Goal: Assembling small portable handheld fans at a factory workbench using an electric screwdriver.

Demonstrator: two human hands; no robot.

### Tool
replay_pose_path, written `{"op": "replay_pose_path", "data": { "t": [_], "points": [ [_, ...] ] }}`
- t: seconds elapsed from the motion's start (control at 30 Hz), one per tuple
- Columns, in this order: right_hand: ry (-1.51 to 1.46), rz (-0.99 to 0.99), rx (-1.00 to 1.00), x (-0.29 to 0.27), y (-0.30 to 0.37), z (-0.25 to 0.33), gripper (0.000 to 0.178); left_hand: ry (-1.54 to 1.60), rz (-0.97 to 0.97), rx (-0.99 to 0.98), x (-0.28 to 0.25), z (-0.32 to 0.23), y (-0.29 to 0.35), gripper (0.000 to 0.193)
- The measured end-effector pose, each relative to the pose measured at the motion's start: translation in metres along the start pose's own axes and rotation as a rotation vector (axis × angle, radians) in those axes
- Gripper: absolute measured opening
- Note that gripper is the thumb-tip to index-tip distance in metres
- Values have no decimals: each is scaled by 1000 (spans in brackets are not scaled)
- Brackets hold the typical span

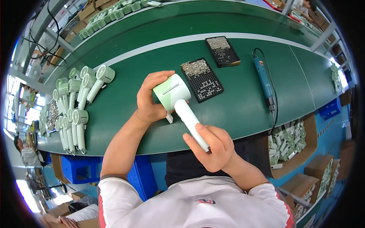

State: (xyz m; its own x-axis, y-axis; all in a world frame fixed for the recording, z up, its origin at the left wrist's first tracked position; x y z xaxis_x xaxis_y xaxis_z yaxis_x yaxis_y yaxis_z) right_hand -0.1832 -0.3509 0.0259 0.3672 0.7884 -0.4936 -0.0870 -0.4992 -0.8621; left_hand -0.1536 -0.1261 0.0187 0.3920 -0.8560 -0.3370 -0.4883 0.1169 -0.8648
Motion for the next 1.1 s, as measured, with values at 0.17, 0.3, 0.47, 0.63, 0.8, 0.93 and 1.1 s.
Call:
{"op": "replay_pose_path", "data": {
  "t": [0.17,0.3,0.47,0.63,0.8,0.93,1.1],
  "points": [
    [-187,-9,38,4,25,-28,32,-86,6,-197,-3,31,19,102],
    [-306,-1,70,-12,47,-53,34,-319,13,-426,-1,47,18,93],
    [-324,12,124,-36,74,-96,33,-584,69,-458,10,51,9,68],
    [-298,-6,197,-73,95,-143,35,-686,84,-542,10,54,8,55],
    [-116,-4,490,-123,131,-209,63,-714,119,-654,21,58,7,50],
    [64,-213,816,-140,142,-287,51,-728,160,-654,13,57,13,45],
    [205,-242,975,-145,169,-391,41,-711,180,-599,21,56,8,43]
  ]
}}
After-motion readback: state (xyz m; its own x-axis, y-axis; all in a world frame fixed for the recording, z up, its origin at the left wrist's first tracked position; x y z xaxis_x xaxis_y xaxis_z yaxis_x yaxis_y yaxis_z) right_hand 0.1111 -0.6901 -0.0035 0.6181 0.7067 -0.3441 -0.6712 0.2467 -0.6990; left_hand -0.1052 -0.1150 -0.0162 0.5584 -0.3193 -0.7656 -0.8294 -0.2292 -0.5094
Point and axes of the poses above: each hand's wrist, its own y-axis away from the middle knuckle, its own x-axis out of the palm, z = x × y, the point moved 5 cm from there along -y, towards the middle knuckle, and after that the axes turned 12 degrees about y, right-handed, at the moved point
